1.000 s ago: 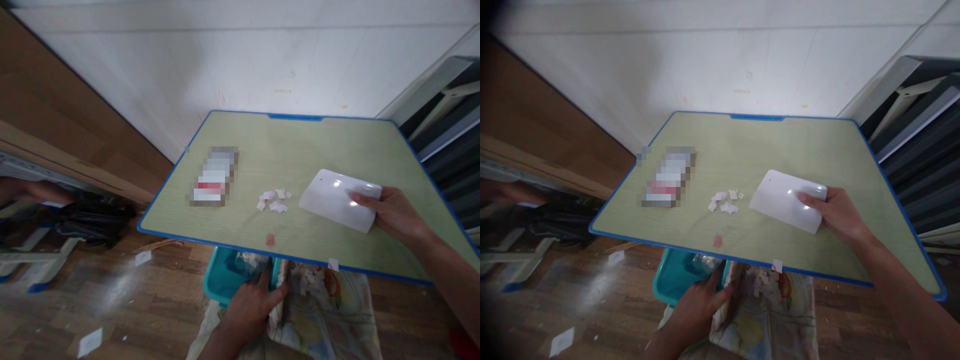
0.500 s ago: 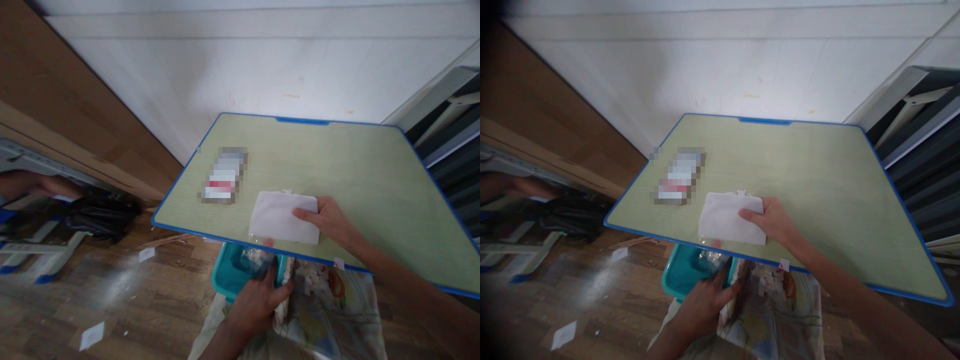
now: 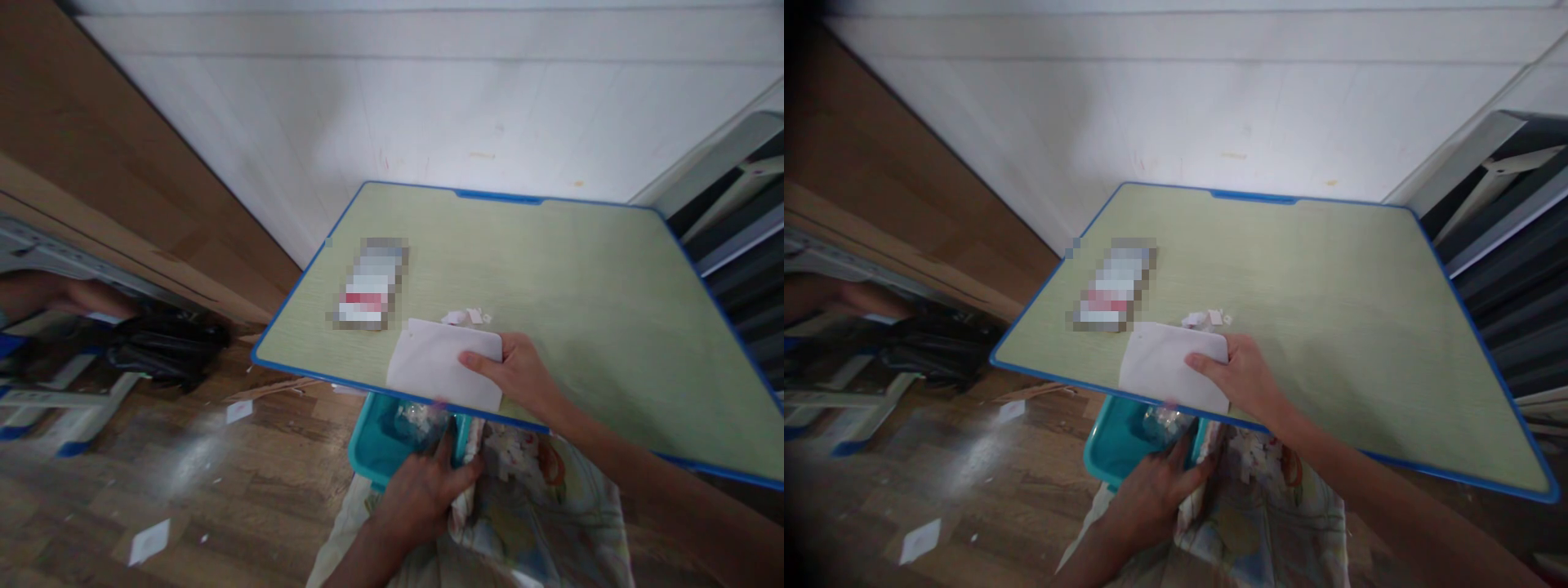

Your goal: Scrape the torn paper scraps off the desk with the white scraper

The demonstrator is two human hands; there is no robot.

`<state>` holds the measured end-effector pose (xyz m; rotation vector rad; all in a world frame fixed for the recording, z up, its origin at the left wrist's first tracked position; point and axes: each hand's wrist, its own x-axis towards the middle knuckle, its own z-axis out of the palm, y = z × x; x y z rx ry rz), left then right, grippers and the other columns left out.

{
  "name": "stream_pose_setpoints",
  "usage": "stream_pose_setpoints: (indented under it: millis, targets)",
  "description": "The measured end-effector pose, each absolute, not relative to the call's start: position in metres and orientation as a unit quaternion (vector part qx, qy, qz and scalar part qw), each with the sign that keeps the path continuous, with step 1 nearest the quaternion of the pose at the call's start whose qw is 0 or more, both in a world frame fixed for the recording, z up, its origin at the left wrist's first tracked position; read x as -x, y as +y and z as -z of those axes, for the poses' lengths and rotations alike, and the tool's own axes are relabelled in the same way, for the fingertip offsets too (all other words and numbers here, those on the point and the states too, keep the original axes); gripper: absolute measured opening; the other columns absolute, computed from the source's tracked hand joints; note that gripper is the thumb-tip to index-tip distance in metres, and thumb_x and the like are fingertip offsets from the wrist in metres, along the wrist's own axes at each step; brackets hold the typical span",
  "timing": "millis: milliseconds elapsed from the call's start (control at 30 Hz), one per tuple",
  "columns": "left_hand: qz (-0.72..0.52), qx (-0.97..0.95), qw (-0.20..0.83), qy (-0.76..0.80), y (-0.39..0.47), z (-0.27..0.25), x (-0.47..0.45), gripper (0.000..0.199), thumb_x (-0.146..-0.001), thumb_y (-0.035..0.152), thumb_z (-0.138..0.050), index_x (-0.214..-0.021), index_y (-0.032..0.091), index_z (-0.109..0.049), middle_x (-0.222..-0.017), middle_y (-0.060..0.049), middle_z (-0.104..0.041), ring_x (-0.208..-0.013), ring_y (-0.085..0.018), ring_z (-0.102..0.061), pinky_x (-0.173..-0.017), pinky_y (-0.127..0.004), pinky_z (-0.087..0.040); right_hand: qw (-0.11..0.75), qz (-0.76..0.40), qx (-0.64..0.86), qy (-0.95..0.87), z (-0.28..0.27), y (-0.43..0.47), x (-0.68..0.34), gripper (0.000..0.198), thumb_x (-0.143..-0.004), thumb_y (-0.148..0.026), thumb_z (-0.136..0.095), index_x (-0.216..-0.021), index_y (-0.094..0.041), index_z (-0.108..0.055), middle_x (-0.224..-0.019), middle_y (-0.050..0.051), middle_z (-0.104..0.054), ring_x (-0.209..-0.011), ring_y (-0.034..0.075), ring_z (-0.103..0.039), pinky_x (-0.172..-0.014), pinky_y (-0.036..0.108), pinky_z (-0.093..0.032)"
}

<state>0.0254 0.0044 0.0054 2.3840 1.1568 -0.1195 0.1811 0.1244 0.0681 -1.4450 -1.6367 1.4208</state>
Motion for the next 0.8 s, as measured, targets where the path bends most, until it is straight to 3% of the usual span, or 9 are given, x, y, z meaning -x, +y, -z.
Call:
stream_pose_setpoints:
  millis: [333, 567, 667, 800]
  targets:
    - [0.042, -0.874, 0.241, 0.419, 0.005, -0.002, -0.025, 0.068, -0.069, 0.019, -0.053, -0.125, 0.033, -0.015, -0.125, -0.017, -0.022, -0.092, -0.032, -0.047, -0.064, -0.037, -0.041, 0.288, -0.551, 0.546, -0.562, -0.087, 0.117, -0.181, 0.028, -0.063, -0.041, -0.057, -0.067, -0.014, -0.062, -0.056, 0.001, -0.06, -0.045, 0.01, -0.051, -0.039, 0.02, -0.037]
    - [0.056, -0.872, 0.241, 0.422, 0.005, -0.005, -0.026, 0.07, -0.067, 0.015, -0.052, -0.124, 0.034, -0.016, -0.123, -0.014, -0.025, -0.086, -0.029, -0.049, -0.065, -0.037, -0.041, 0.374, -0.472, 0.633, -0.486, -0.099, 0.123, -0.25, 0.021, -0.058, -0.031, -0.064, -0.074, -0.018, -0.065, -0.068, 0.001, -0.066, -0.051, 0.011, -0.055, -0.045, 0.021, -0.042]
    - [0.064, -0.872, 0.243, 0.42, 0.005, -0.005, -0.026, 0.069, -0.066, 0.013, -0.051, -0.124, 0.034, -0.018, -0.121, -0.014, -0.028, -0.085, -0.029, -0.049, -0.064, -0.037, -0.041, 0.353, -0.438, 0.688, -0.459, -0.092, 0.117, -0.281, 0.02, -0.055, -0.031, -0.066, -0.069, -0.017, -0.065, -0.063, 0.001, -0.065, -0.048, 0.011, -0.054, -0.043, 0.02, -0.041]
    - [0.075, -0.869, 0.242, 0.424, 0.005, -0.005, -0.026, 0.072, -0.064, 0.009, -0.051, -0.123, 0.033, -0.018, -0.123, -0.014, -0.025, -0.086, -0.028, -0.049, -0.065, -0.037, -0.041, 0.297, -0.478, 0.696, -0.445, -0.084, 0.104, -0.316, 0.02, -0.057, -0.032, -0.065, -0.07, -0.017, -0.065, -0.061, 0.002, -0.065, -0.05, 0.013, -0.054, -0.046, 0.023, -0.042]
